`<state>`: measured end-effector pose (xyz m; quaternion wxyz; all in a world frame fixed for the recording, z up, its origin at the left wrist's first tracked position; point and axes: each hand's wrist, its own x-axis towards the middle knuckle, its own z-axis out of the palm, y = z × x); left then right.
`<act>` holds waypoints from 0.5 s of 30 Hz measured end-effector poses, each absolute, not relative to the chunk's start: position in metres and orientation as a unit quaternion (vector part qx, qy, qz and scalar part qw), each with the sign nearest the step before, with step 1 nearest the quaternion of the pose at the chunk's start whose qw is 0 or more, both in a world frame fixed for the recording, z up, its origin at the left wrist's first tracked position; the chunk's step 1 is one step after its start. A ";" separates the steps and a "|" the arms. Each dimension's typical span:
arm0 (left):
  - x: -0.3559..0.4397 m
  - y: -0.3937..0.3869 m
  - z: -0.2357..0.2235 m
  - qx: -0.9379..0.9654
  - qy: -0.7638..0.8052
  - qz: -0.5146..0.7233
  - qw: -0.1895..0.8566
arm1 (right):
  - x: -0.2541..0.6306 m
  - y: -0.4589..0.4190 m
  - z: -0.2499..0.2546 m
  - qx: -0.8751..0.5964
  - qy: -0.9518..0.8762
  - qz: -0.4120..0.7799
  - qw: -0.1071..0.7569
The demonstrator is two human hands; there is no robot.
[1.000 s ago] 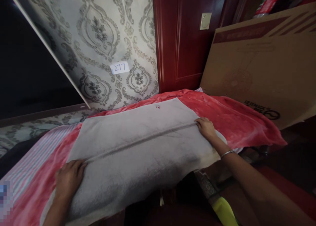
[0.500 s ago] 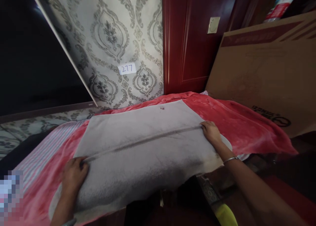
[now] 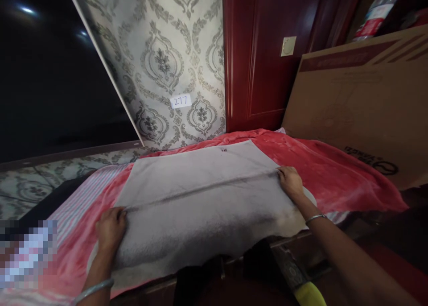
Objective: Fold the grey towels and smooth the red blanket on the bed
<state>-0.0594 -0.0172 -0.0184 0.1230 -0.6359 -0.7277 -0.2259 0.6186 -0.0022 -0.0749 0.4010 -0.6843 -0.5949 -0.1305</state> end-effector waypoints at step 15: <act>-0.062 -0.093 0.067 -0.653 -0.626 -0.349 0.244 | 0.634 -0.087 -0.028 -0.619 -0.583 -0.221 0.478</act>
